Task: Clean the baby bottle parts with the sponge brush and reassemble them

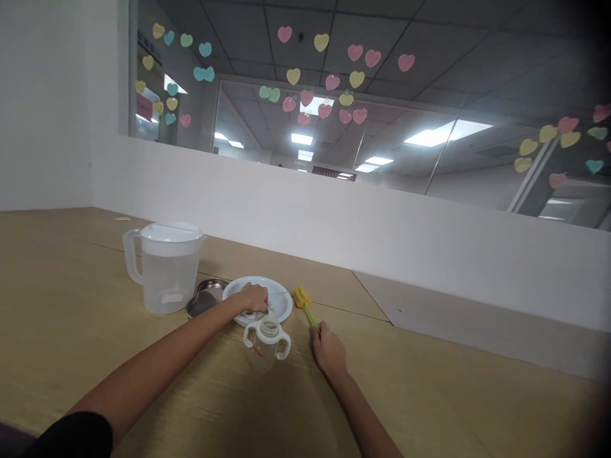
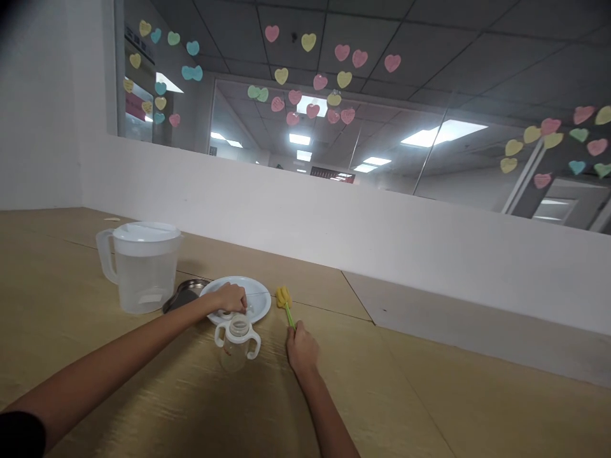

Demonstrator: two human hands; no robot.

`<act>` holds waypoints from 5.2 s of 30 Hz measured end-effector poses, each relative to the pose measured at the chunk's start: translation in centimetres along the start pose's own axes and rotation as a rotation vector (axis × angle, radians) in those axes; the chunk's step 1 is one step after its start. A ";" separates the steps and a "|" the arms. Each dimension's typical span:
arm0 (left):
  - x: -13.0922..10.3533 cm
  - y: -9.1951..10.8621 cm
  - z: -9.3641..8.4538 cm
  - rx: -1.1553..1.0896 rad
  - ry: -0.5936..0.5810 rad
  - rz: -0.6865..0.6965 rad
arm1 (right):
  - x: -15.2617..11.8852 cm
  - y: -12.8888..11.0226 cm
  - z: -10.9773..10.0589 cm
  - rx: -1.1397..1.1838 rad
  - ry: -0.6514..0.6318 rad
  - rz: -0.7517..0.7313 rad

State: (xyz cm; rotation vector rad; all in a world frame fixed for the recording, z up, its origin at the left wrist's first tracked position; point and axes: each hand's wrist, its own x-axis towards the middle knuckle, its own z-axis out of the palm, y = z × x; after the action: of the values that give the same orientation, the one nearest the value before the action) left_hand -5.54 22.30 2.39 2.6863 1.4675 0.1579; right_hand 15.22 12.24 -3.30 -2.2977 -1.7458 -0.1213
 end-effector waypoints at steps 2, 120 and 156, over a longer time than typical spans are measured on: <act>0.3 0.0 0.0 0.021 -0.009 -0.019 | 0.0 0.0 0.0 0.009 0.002 0.000; -5.9 -3.9 2.3 -1.156 1.317 -0.188 | -2.0 -1.3 -1.9 0.665 0.240 -0.510; -5.6 -3.9 2.3 -0.418 0.463 -0.096 | -1.9 -1.4 -1.4 0.760 0.201 -0.456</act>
State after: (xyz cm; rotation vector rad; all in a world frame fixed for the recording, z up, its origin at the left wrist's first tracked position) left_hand -11.50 19.59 -0.66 2.3227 1.4529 1.0139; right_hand 13.47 10.49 -2.12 -1.3008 -1.7669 0.1931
